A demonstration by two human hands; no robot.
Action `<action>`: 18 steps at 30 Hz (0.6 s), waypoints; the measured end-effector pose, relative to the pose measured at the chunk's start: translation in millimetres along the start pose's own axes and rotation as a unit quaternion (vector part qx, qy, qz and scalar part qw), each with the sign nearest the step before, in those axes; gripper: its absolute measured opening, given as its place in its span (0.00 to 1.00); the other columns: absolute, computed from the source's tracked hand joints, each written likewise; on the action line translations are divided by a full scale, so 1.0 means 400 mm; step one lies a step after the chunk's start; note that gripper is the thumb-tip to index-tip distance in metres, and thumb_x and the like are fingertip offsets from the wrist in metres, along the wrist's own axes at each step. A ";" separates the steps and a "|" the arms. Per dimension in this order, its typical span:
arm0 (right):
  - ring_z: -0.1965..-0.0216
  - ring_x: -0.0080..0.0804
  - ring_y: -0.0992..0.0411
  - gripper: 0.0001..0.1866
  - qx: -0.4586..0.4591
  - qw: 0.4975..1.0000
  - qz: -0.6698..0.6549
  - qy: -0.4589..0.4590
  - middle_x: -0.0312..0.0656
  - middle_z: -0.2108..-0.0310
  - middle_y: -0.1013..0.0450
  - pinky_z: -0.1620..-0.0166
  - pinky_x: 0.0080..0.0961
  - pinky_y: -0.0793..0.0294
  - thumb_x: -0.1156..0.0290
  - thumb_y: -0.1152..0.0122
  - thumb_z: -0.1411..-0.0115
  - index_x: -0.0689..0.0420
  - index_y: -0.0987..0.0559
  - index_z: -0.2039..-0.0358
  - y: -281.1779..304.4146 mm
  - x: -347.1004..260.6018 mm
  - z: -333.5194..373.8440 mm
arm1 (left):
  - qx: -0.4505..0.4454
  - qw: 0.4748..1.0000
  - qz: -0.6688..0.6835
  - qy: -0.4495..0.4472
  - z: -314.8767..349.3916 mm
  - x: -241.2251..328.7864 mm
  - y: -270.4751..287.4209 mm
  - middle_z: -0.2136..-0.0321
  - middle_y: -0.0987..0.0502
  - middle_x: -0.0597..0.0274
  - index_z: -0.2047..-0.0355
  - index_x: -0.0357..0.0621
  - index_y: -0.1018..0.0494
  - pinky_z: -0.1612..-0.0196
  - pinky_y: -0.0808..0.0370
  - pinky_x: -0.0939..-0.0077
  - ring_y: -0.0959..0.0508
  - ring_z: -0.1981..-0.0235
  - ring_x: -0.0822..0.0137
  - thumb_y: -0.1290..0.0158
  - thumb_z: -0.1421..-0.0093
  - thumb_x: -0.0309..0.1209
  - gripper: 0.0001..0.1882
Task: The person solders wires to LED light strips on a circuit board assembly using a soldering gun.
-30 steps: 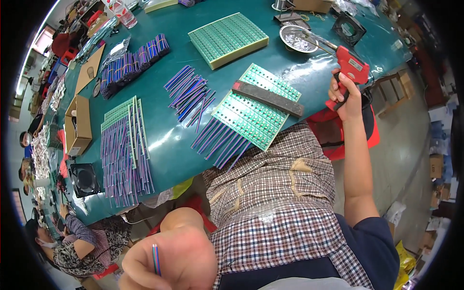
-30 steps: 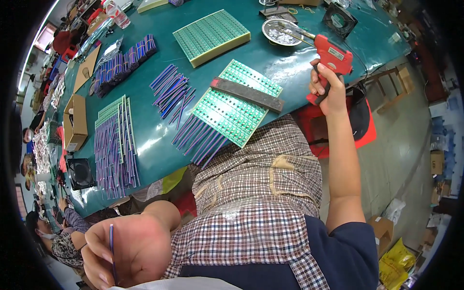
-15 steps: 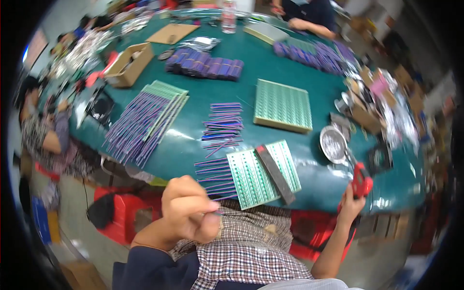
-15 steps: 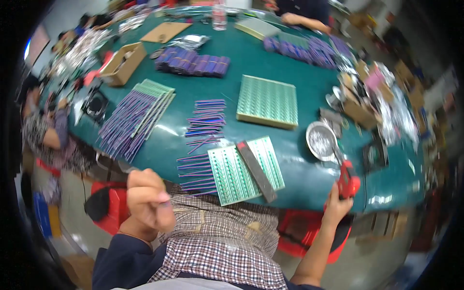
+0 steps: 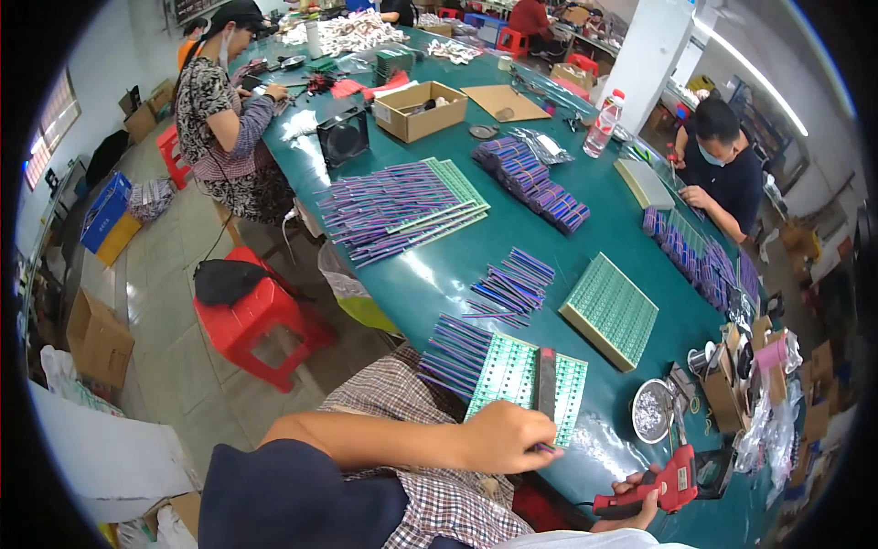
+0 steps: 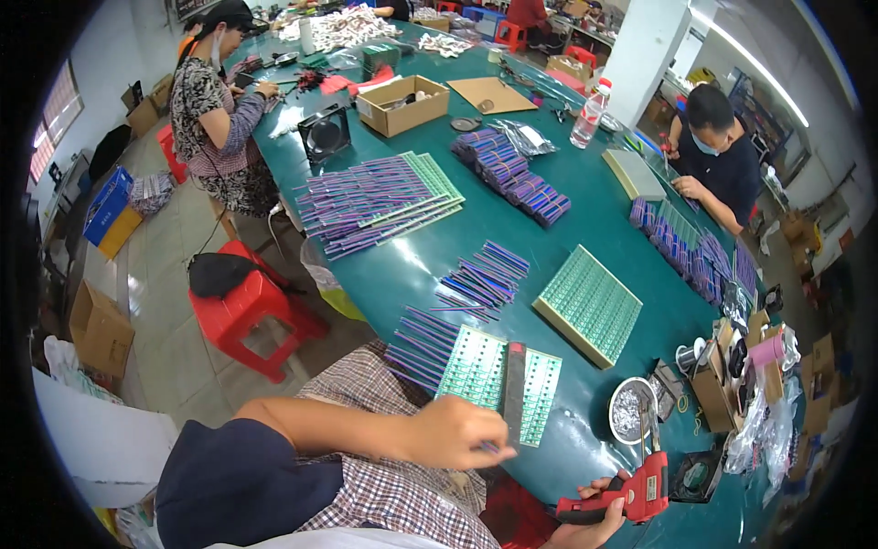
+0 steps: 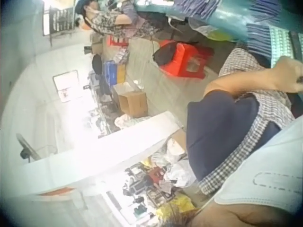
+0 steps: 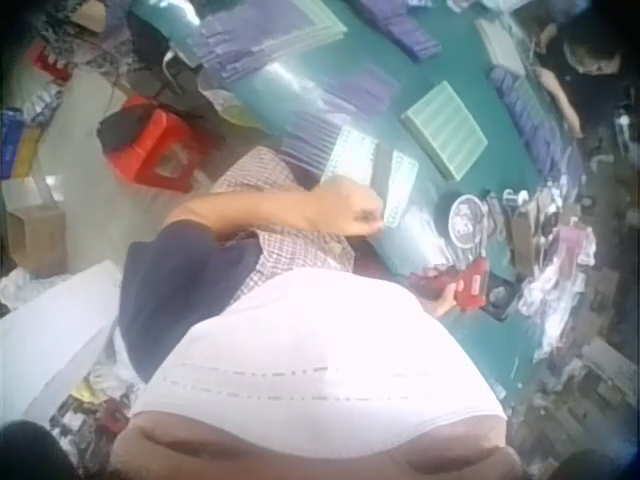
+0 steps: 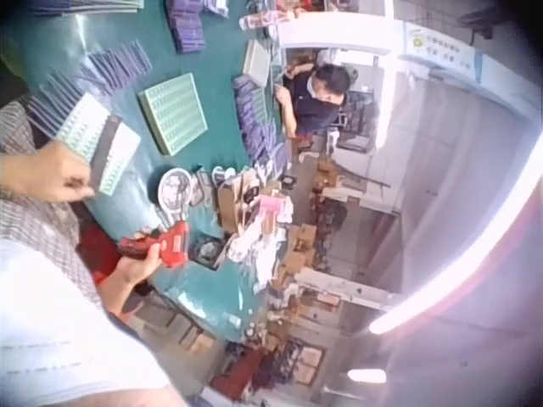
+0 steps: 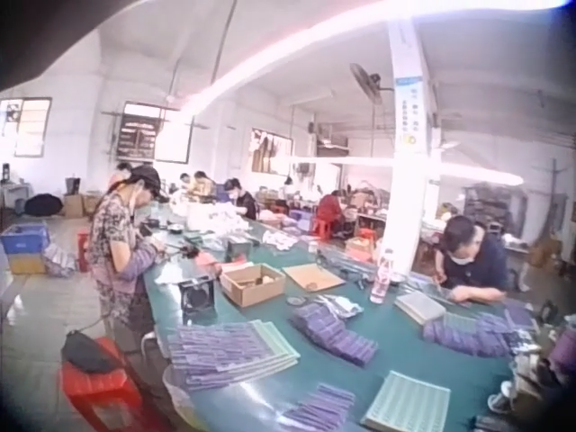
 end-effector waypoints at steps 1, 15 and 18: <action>0.68 0.27 0.27 0.30 -0.020 1.000 0.002 0.011 0.40 0.64 0.28 0.58 0.28 0.22 0.50 0.44 0.33 0.58 0.33 0.40 0.007 0.008 -0.002 | 0.003 1.000 -0.007 -0.003 0.004 0.001 -0.016 0.77 0.24 0.58 0.74 0.44 0.26 0.75 0.26 0.61 0.21 0.77 0.53 0.40 0.40 0.40 0.13; 0.71 0.32 0.27 0.21 0.059 0.932 0.314 0.172 0.44 0.62 0.24 0.68 0.30 0.25 0.63 0.40 0.33 0.57 0.29 0.43 -0.021 -0.390 0.197 | -0.051 0.996 0.027 -0.068 0.094 0.032 0.019 0.76 0.22 0.54 0.70 0.41 0.26 0.71 0.25 0.54 0.20 0.75 0.49 0.39 0.43 0.41 0.15; 0.66 0.32 0.25 0.20 0.050 0.912 0.397 0.093 0.43 0.62 0.22 0.64 0.31 0.25 0.68 0.35 0.36 0.62 0.26 0.46 0.004 -0.517 0.185 | -0.066 0.996 0.031 -0.048 0.101 0.039 0.047 0.75 0.21 0.51 0.66 0.40 0.29 0.71 0.25 0.51 0.20 0.75 0.46 0.42 0.41 0.40 0.15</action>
Point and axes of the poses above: each hand's wrist, its own z-axis away from the middle knuckle, its own y-axis out of the back of the hand, x = y × z, the point moved 7 cm from there along -z, towards the middle knuckle
